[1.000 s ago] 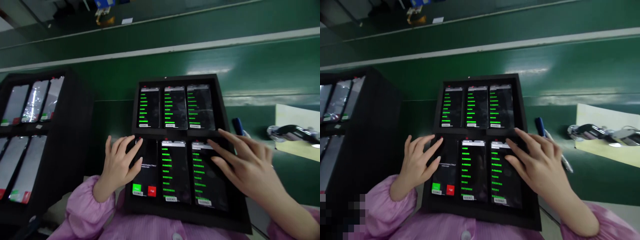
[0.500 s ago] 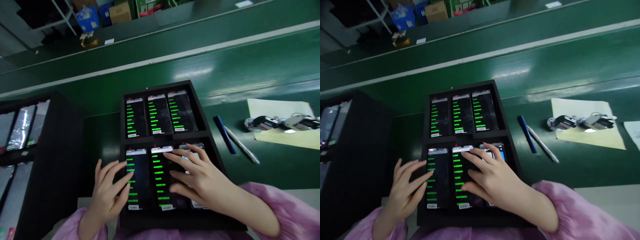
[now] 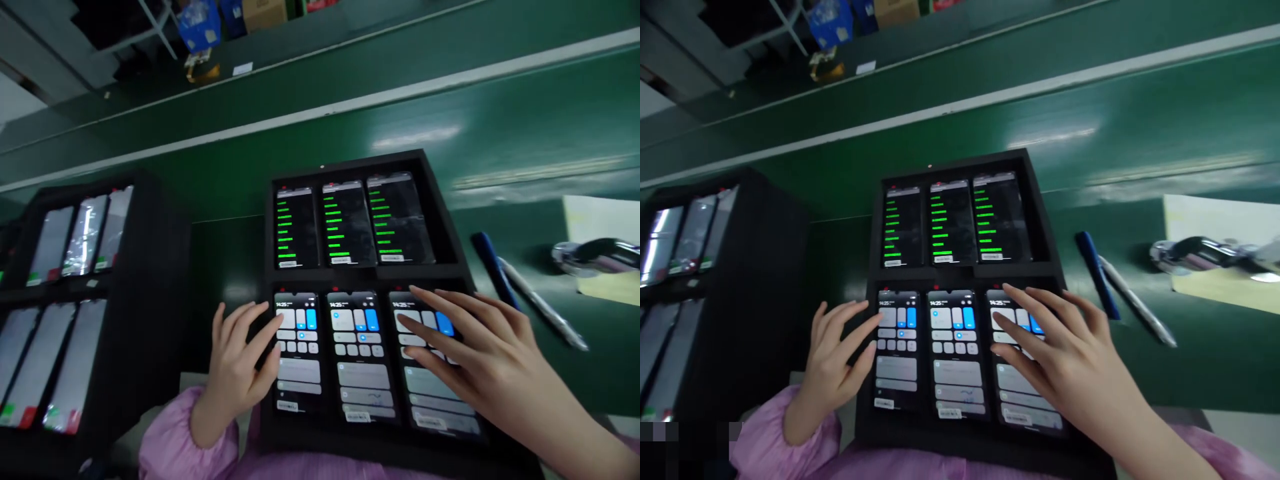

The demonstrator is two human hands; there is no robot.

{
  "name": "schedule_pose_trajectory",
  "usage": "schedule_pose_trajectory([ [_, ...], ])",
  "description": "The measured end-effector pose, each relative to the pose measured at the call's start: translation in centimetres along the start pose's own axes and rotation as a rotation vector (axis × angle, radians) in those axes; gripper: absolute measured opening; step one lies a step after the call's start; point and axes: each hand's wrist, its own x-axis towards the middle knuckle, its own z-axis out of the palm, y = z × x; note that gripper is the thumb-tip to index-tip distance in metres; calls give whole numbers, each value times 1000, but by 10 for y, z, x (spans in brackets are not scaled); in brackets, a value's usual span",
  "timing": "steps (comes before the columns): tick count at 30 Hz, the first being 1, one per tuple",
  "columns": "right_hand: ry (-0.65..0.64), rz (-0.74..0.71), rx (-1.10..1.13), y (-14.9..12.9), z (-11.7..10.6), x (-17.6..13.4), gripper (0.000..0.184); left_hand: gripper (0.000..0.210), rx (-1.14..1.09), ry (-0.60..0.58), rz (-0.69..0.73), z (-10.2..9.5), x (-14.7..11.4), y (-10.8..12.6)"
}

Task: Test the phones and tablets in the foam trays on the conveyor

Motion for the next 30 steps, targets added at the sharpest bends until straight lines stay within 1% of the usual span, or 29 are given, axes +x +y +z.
schedule_pose_trajectory([
  [4, -7, 2, 8, 7, 3, -1, 23, 39, 12, 7, -42, 3, -2, 1],
  [7, -28, 14, 5, 8, -3, 5, 25, 39, 31, 2, -62, 6, -3, 1],
  [9, -22, 0, -9, 3, -8, 15, 28, 39, 35, -2, -66, 8, -3, 1],
  [12, -2, -58, 24, -13, -10, 34, 27, 38, 31, -9, -58, 8, -3, 1],
  [14, -25, -99, 81, -25, -4, 46, 29, 39, 33, -17, -58, 8, -3, 1],
  [16, -61, -112, 117, -34, 6, 54, 36, 39, 31, -21, -66, 7, -3, 0],
  [18, -82, -110, 128, -38, 16, 58, 42, 39, 23, -15, -70, 7, -3, 1],
  [20, -84, -109, 133, -38, 23, 60, 43, 38, 16, -3, -69, 8, -3, 2],
  [24, -92, -144, 122, -33, 25, 61, 39, 37, 15, -2, -78, 10, -4, 2],
  [26, -93, -179, 103, -31, 24, 62, 36, 37, -16, -10, -87, 8, -5, -3],
  [27, -90, -190, 95, -30, 23, 63, 35, 37, -47, 1, -99, 6, -5, -7],
  [28, -85, -197, 91, -30, 24, 63, 35, 37, -83, 37, -122, 3, -4, -13],
  [30, -77, -202, 91, -31, 25, 63, 34, 34, -148, 164, -203, -4, 3, -27],
])
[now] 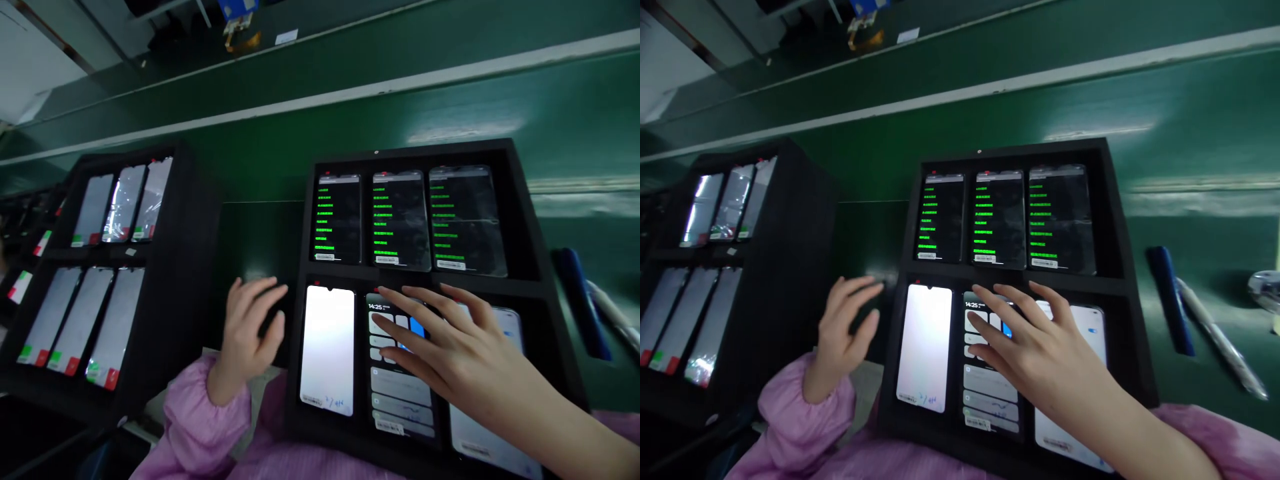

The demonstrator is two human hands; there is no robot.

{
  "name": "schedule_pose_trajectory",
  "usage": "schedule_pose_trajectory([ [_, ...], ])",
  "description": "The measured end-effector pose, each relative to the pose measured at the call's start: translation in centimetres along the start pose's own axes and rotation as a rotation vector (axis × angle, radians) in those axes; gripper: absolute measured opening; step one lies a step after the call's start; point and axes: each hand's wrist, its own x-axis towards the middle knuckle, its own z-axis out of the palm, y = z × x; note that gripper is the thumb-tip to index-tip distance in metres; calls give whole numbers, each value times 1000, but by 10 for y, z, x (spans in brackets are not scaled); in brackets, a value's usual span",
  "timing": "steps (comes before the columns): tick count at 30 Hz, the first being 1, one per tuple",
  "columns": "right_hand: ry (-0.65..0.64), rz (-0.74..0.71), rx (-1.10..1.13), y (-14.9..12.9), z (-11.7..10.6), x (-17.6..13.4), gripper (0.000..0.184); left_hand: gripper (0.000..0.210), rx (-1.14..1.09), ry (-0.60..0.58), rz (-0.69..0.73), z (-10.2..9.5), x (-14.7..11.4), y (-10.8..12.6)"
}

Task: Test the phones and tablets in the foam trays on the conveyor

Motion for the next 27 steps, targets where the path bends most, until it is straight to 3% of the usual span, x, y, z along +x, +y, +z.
schedule_pose_trajectory([
  [2, 0, -11, 3, -1, 2, -1, 33, 31, -40, 130, -83, -6, 18, -11],
  [4, -8, -18, 6, 1, 1, 0, 33, 29, -63, 173, -118, -8, 43, -21],
  [9, 54, -38, 82, 42, -17, 22, 32, 32, -107, 35, -8, 12, 116, -34],
  [12, 76, 185, 25, 92, -21, 49, 47, 35, -69, -63, 27, 34, 160, -36],
  [15, 46, 386, -72, 142, -10, 74, 71, 35, 21, -123, 6, 55, 194, -32],
  [19, 27, 450, -141, 176, 11, 84, 67, 34, 91, -138, -6, 70, 212, -26],
  [23, 34, 423, -124, 167, 17, 69, 62, 28, 92, -146, 46, 71, 206, -24],
  [27, 31, 397, -32, 161, 1, 57, 56, 32, 39, -201, 130, 77, 219, -6],
])
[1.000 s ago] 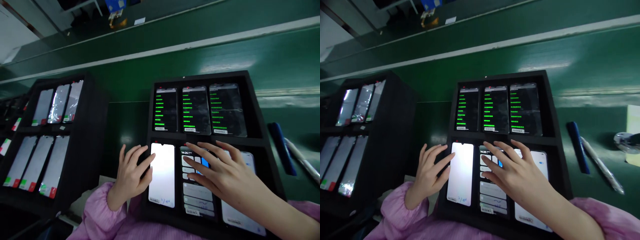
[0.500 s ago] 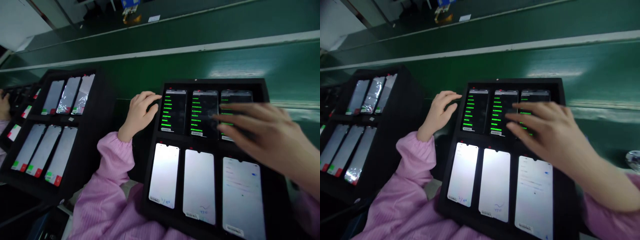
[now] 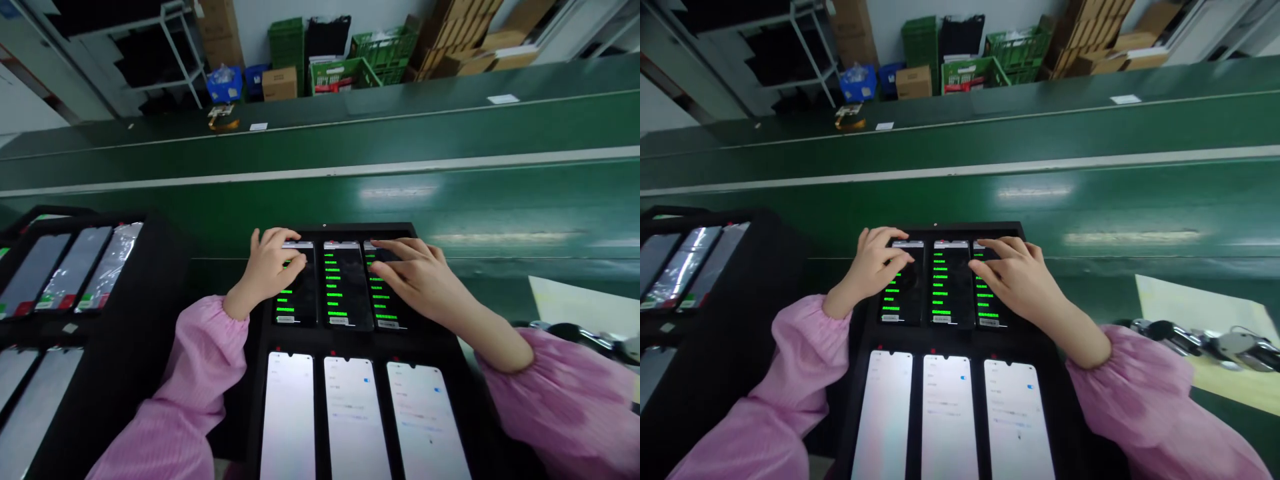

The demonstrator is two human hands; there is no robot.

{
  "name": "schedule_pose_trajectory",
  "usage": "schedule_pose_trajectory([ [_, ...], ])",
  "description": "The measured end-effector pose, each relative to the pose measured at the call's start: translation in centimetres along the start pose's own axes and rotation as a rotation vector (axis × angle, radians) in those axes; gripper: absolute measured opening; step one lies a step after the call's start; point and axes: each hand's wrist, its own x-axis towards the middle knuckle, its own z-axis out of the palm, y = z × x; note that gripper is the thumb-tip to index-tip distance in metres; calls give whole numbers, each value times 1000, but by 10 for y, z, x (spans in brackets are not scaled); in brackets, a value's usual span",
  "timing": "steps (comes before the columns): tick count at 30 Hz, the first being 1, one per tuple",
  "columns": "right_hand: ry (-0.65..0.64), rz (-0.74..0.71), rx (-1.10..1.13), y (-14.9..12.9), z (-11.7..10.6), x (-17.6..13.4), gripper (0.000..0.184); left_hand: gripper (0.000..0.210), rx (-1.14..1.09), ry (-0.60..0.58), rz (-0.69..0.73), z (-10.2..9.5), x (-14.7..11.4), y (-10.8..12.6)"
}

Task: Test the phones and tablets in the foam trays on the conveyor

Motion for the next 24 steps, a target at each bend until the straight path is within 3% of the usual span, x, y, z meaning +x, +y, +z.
schedule_pose_trajectory([
  [4, 63, 91, 51, 17, -9, 11, 57, 34, -40, -119, 71, 13, 33, 28],
  [7, 67, 92, 44, 25, -7, 14, 60, 25, -70, -175, 127, 15, 36, 38],
  [10, 54, 57, 30, 23, -2, 9, 60, 29, -111, -193, 179, 5, 17, 24],
  [14, 40, 1, 5, 15, 1, 5, 55, 33, -110, 66, 37, -14, -10, -19],
  [17, 38, -32, -10, 15, 3, 8, 60, 35, -55, 111, -32, -18, -22, -41],
  [24, 89, -81, -43, 27, 12, 7, 70, 36, 43, 62, -30, -3, -35, -38],
])
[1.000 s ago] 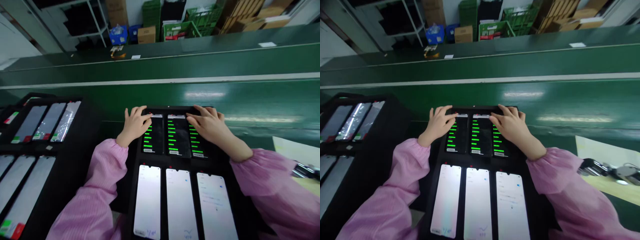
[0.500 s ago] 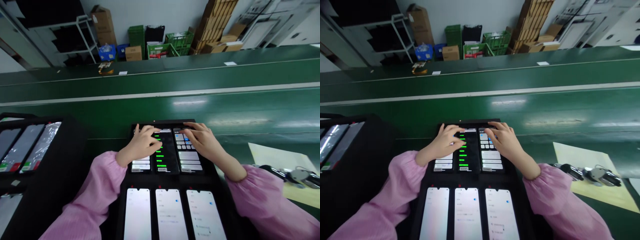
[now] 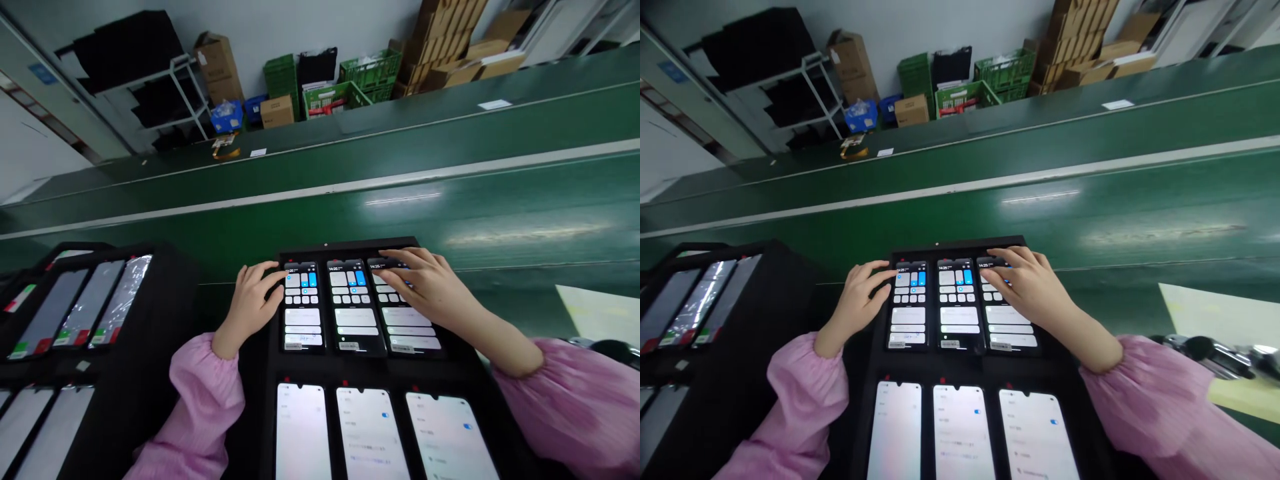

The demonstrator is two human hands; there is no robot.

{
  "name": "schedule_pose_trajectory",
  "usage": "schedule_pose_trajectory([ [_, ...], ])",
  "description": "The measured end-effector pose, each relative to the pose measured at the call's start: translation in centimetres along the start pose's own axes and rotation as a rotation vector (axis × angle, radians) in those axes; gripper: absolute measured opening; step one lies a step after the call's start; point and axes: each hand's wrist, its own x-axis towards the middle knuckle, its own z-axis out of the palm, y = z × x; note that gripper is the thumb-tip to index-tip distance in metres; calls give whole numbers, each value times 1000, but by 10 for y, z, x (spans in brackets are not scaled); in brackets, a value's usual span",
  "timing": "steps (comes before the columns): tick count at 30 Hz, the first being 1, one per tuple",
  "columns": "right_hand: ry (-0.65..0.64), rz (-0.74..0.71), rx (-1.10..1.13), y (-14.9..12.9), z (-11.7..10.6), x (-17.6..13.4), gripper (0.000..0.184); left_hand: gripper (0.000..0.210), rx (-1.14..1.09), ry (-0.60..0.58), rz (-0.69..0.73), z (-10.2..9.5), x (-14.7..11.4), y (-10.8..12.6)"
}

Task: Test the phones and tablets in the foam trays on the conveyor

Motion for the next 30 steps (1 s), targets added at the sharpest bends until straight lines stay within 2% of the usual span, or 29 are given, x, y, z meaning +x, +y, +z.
schedule_pose_trajectory([
  [4, 8, -46, -38, -7, -5, 6, 70, 35, 41, 0, -6, 1, -1, 4],
  [7, 3, -119, -52, -28, -7, 19, 62, 34, 74, 1, 6, 0, -1, 5],
  [11, -54, -217, -32, -59, 4, 36, 50, 34, 117, 3, 23, -1, -3, 7],
  [14, -94, -199, -12, -68, 14, 40, 54, 34, 133, -10, 20, -1, -5, 8],
  [22, -171, -89, 26, -59, 20, 37, 53, 34, 106, -38, -7, -2, -3, 11],
  [25, -178, -66, 45, -60, 21, 37, 53, 37, 53, -4, -31, -17, -24, 23],
  [28, -176, -41, 82, -59, 23, 36, 54, 33, -28, 47, -13, -39, -69, 44],
  [30, -174, -30, 98, -59, 26, 35, 56, 30, -75, 28, 32, -50, -105, 60],
])
